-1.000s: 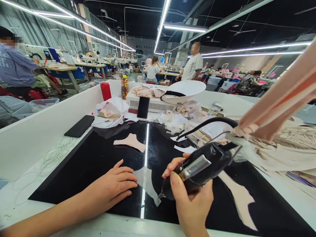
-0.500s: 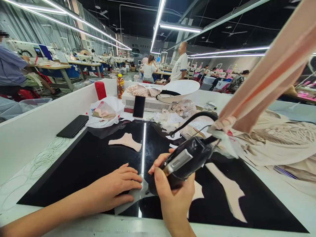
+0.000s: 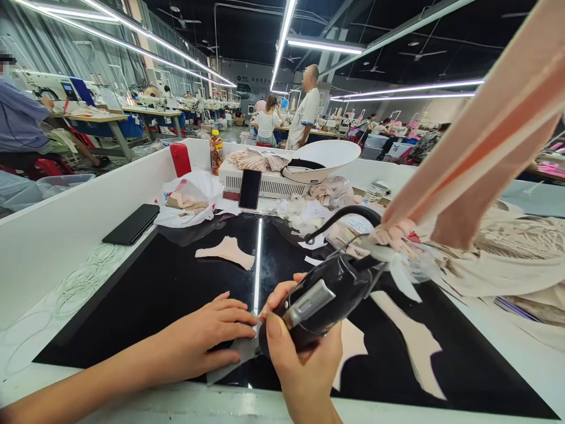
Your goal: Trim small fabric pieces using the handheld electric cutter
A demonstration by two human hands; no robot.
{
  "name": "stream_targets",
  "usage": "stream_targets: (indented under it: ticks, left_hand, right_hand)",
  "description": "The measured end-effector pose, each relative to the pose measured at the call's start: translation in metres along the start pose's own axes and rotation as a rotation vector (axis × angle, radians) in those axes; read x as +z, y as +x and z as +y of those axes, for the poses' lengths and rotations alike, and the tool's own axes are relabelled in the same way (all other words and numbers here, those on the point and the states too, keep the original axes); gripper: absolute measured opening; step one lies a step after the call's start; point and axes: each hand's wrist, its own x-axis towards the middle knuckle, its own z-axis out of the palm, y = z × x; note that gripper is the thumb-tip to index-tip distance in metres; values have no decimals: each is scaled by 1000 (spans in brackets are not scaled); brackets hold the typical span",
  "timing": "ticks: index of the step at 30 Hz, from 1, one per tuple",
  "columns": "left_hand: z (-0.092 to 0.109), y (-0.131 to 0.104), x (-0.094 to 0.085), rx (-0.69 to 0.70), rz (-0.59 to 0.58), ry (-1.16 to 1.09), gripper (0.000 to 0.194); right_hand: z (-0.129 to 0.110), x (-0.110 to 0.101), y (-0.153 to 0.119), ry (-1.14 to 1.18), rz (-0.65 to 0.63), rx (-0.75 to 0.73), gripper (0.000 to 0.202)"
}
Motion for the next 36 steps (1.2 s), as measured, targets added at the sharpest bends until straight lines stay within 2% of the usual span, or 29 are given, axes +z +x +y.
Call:
stream_targets:
  ticks: [5,13,20,28,36]
  left_hand:
    - [1,0,0,-7,-8,5,40]
    - [4,0,-2,4,1,11,44]
    - [9,-7,-7,-27,-107,-44,56]
    - [9,-4,-7,-6,-91,-58,60]
    - [6,-4,-4,18,-60,-64,61]
  right_hand:
    - [1,-2,0,-17,-13,-13,33]
    - [-1,3,2,-80,53,11,29]
    - [2,-3,11,-80,122,4,31]
    - [-1,3,1,-22,35,11,32]
    - [-3,3,1,-31,31,42,30]
